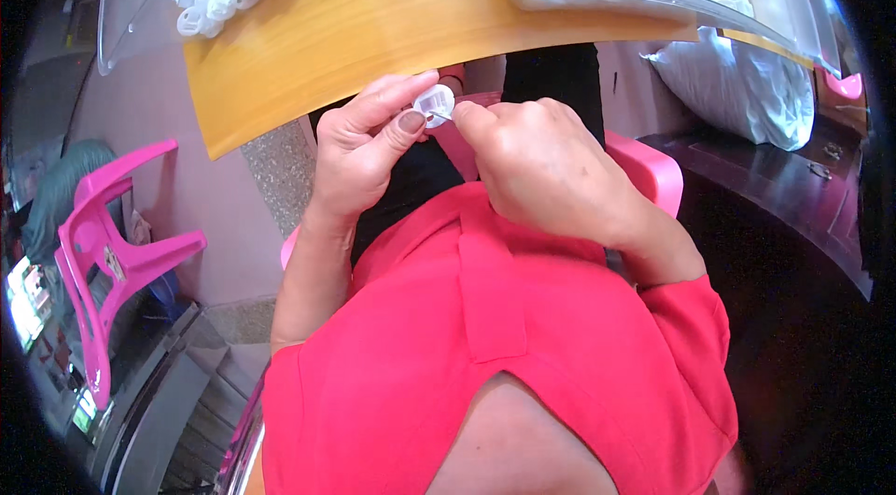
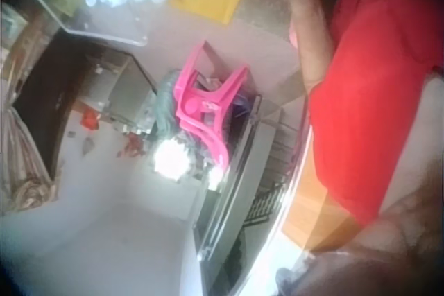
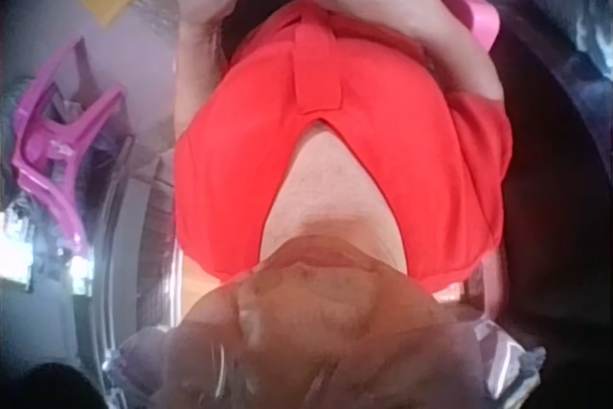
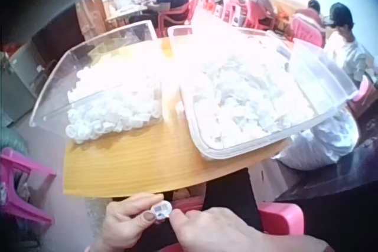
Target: Inserting small metal pins into plastic housings using a metal tool.
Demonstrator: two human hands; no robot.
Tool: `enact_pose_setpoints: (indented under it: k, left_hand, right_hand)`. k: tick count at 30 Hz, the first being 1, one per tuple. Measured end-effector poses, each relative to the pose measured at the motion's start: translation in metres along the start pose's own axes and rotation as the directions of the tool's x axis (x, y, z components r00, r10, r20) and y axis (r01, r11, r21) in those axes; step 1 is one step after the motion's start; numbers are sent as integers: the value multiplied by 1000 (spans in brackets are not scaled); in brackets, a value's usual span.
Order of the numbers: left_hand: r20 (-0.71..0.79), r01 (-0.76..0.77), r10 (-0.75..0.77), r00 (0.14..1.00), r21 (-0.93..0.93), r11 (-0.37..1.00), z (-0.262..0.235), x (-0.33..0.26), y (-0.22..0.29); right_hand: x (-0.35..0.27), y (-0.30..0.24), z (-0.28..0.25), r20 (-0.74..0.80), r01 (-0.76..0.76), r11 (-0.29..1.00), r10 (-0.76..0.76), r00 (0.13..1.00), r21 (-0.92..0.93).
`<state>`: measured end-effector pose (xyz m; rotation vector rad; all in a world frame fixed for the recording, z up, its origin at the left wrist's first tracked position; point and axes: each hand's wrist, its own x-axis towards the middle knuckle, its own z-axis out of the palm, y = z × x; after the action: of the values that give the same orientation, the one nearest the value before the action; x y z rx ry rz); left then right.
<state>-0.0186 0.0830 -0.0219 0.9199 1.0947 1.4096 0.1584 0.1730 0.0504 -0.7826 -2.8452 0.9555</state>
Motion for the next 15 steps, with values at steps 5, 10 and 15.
enact_pose_setpoints:
  k: [5, 10, 15]
  left_hand:
    - [42, -49, 43, 998, 175, 983, 7, 2, 5]
    - [58, -32, 18, 998, 258, 966, 7, 0, 4]
    - [73, 0, -4, 997, 49, 999, 3, 1, -2]
  right_hand:
    - [7, 10, 2, 74, 27, 999, -29, 997, 17]
    - [12, 10, -3, 166, 110, 993, -114, 980, 35]
    - [19, 17, -11, 290, 71, 994, -92, 953, 82]
